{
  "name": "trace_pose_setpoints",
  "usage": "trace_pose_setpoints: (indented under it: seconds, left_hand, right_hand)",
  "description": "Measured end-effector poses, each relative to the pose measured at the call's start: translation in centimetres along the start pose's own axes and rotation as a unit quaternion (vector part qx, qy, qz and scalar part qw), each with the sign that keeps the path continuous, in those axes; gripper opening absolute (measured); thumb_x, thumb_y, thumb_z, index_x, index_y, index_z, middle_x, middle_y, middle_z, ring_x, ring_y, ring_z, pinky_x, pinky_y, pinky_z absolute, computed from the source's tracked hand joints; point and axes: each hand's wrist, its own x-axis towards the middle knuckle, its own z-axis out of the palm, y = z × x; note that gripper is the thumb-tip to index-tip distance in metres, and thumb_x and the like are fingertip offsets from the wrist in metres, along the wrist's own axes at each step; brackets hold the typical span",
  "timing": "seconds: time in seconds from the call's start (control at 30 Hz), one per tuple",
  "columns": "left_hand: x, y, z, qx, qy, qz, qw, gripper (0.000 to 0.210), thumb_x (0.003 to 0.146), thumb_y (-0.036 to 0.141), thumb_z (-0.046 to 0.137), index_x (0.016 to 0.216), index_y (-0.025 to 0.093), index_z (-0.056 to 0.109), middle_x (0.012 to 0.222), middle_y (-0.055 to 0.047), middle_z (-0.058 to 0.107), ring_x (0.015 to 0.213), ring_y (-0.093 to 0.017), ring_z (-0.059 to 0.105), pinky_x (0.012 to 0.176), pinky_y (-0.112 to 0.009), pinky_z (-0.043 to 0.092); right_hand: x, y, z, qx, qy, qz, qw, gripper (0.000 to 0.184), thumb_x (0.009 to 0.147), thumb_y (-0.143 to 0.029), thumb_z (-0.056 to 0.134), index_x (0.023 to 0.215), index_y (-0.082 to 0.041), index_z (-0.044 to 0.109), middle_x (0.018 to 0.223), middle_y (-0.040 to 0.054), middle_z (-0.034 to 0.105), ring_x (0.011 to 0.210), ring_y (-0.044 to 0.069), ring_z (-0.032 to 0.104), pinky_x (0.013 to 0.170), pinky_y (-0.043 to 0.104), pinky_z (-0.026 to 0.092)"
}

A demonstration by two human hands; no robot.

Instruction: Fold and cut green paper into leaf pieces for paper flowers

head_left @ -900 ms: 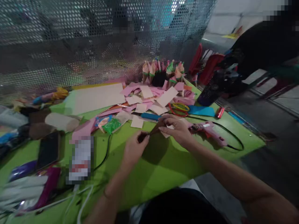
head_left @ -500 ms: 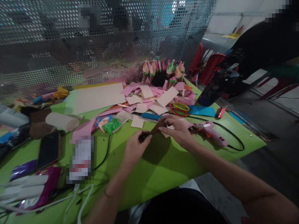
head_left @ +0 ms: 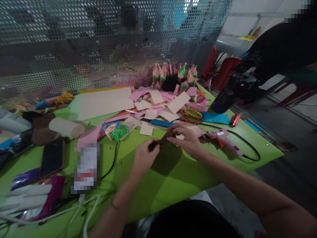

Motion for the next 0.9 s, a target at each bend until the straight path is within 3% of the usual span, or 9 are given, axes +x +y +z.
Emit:
trace_pose_setpoints:
  seconds: [0.33, 0.9]
  left_hand:
    - [-0.1, 0.3, 0.3, -0.001, -0.004, 0.012, 1.000, 0.014, 0.081, 0.029, 0.057, 0.081, 0.020, 0.067, 0.078, -0.001, 0.072, 0.073, -0.018, 0.065, 0.067, -0.028, 0.048]
    - [-0.1, 0.4, -0.8, -0.006, 0.007, -0.014, 1.000, 0.014, 0.080, 0.027, 0.058, 0.083, 0.019, 0.069, 0.081, -0.003, 0.074, 0.075, -0.018, 0.066, 0.070, -0.030, 0.052]
  right_hand:
    - [-0.3, 0.0, 0.4, 0.018, -0.016, -0.007, 1.000, 0.022, 0.080, -0.031, 0.069, 0.067, -0.021, 0.054, 0.096, 0.0065, 0.064, 0.084, 0.020, 0.056, 0.074, 0.035, 0.046]
    - [0.2, 0.2, -0.9, 0.018, 0.043, 0.035, 0.998, 0.027, 0.080, -0.039, 0.070, 0.065, -0.020, 0.058, 0.091, 0.0055, 0.063, 0.087, 0.021, 0.057, 0.077, 0.036, 0.044]
